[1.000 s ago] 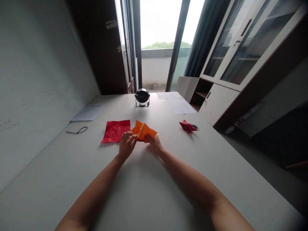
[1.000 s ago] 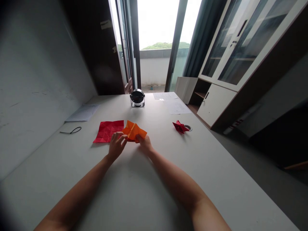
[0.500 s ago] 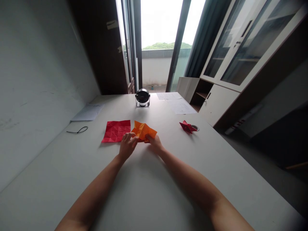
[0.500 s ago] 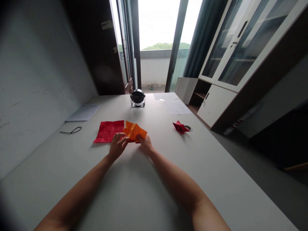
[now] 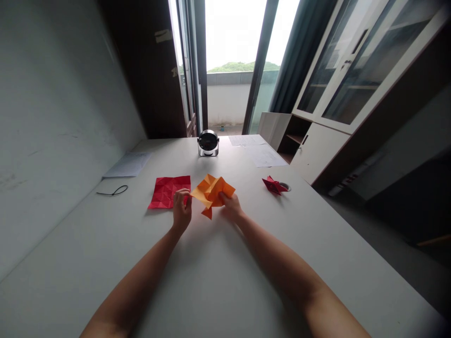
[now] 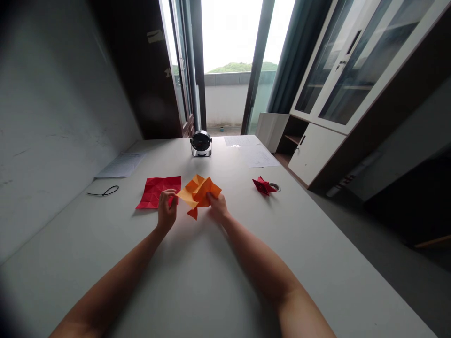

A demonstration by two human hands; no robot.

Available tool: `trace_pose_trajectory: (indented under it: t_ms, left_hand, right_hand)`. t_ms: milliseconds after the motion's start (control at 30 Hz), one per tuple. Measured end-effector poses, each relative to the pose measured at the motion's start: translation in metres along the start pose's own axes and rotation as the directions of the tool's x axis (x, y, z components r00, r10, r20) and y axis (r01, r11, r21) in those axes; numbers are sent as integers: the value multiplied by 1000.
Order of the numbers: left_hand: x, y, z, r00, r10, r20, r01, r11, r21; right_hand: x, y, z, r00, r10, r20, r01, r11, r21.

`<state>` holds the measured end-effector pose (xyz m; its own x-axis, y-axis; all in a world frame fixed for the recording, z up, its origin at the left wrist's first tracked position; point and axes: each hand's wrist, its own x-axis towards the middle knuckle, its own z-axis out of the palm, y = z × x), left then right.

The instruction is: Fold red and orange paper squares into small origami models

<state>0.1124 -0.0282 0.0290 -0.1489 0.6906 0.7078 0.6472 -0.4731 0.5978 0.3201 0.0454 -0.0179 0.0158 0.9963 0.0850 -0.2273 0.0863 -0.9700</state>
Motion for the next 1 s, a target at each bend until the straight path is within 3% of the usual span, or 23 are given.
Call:
trace_pose_trajectory:
  t_ms: [167, 267, 400, 567, 733, 867, 933, 1000]
  left_hand:
    - [3, -12, -3, 997, -80, 3, 80, 993, -82]
    - [3, -21, -3, 976, -216, -10, 212, 964, -161]
    - [3, -30, -1, 895, -436, 93, 435, 810, -393]
    - [3, -35, -1, 809, -557, 187, 567, 659, -494]
    - [5, -36, 0, 770, -595, 232, 625, 626, -467]
    - [3, -34, 6, 758, -499, 420, 650, 633, -420]
    - [2, -33, 8, 781, -460, 422, 617, 670, -413]
    - [1, -35, 9, 824, -471, 314, 565, 713, -415]
  right_hand:
    - [9, -2, -7, 997, 56, -58, -47, 987, 151]
    - [9, -7, -8, 996, 91, -20, -84, 969, 232]
    - [8, -14, -11, 987, 124, 98, -144, 963, 230]
    - [8, -14, -13, 986, 130, 99, -143, 981, 132]
    - [7, -14, -13, 990, 99, 98, -96, 995, -35]
    - [8, -13, -16, 991, 65, 113, -46, 986, -162]
    - [10, -12, -17, 993, 49, 112, -27, 981, -192]
    - [12, -11, -19, 996, 17, 82, -1, 982, -191]
